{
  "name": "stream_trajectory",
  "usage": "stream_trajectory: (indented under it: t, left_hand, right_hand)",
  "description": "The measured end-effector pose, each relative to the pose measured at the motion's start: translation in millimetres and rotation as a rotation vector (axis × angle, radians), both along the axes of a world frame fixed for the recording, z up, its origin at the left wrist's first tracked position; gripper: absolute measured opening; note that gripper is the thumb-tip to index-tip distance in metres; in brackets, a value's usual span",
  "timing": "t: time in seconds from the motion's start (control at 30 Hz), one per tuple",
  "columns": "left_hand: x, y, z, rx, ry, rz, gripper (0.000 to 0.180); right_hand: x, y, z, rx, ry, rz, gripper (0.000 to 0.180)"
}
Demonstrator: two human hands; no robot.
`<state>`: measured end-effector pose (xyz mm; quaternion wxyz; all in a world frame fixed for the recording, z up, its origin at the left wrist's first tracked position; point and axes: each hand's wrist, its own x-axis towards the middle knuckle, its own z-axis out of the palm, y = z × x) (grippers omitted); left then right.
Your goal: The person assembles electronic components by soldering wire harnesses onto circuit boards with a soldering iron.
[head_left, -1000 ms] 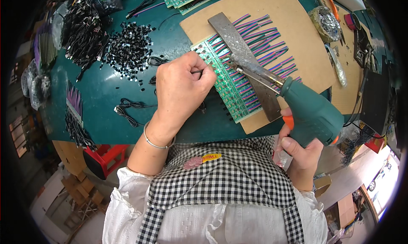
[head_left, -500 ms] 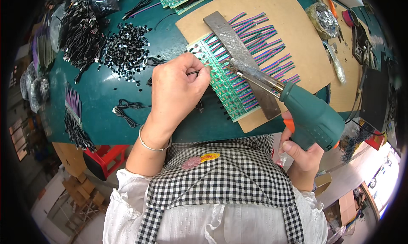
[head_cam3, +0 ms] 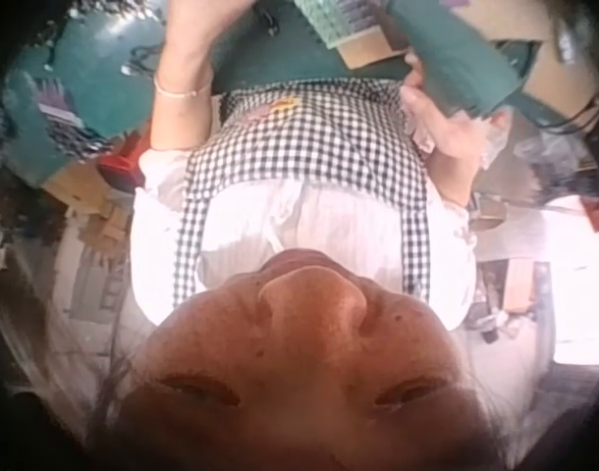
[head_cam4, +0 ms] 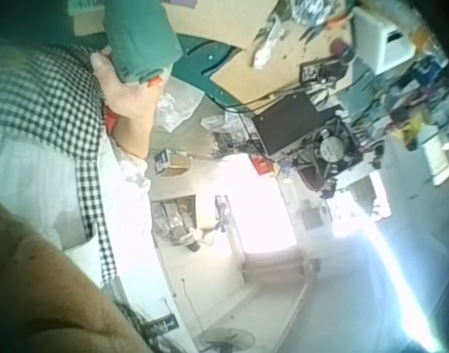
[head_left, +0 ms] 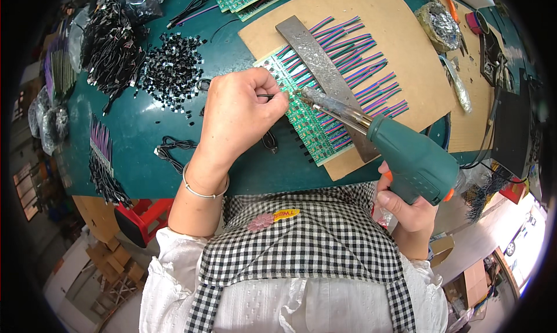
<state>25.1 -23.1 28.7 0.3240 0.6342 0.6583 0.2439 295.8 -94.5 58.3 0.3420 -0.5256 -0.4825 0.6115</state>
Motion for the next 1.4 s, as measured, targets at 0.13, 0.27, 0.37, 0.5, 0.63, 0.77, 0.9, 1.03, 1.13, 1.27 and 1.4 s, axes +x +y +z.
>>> stream_trajectory:
  t: [0.13,0.27,0.37,0.5,0.63,0.77,0.9,1.03,1.13,1.27,1.4]
  left_hand:
    - [1.1,0.6,1.1,-0.045,0.039,0.042,0.011]
    - [0.9,1.1,1.0,-0.048,0.017,0.05,0.011]
    - [0.2,1.4,0.2,-0.05,0.02,0.053,0.011]
    - [1.1,0.7,1.9,-0.047,0.019,0.055,0.011]
    - [1.8,0.6,-0.8,-0.052,0.021,0.057,0.011]
    - [1.2,-0.4,-0.8,-0.043,0.021,0.055,0.011]
    - [1.0,-0.4,-0.8,-0.047,0.022,0.059,0.011]
    - [1.3,-0.3,-0.4,-0.039,0.023,0.055,0.011]
    - [1.0,-0.6,-1.0,-0.039,0.013,0.061,0.011]
    - [0.1,-1.4,-2.2,-0.045,0.004,0.07,0.011]
    - [1.2,-1.1,-0.8,-0.071,0.033,0.07,0.01]
  right_hand:
    - [-0.8,1.3,-3.3,-0.01,-0.058,0.004,0.014]
    - [0.4,1.3,-4.8,0.02,-0.077,0.025,0.016]
    - [7.4,0.3,-13.0,0.051,0.03,0.052,0.025]
    - [-2.2,5.2,-2.7,0.074,0.171,-0.085,0.037]
    - [-0.5,5.4,-4.4,0.041,0.217,-0.096,0.043]
    - [-1.1,2.9,-4.6,0.052,0.201,-0.052,0.042]
    - [8.8,-0.9,-9.5,0.04,-0.011,0.086,0.04]
    - [3.6,-2.8,-9.7,0.07,0.048,0.045,0.043]
    - [-0.4,0.9,-6.9,0.055,0.202,-0.045,0.045]
    - [2.7,2.3,-9.2,0.103,0.232,0.005,0.05]
    - [-3.7,-2.7,-10.5,0.086,0.237,-0.2,0.068]
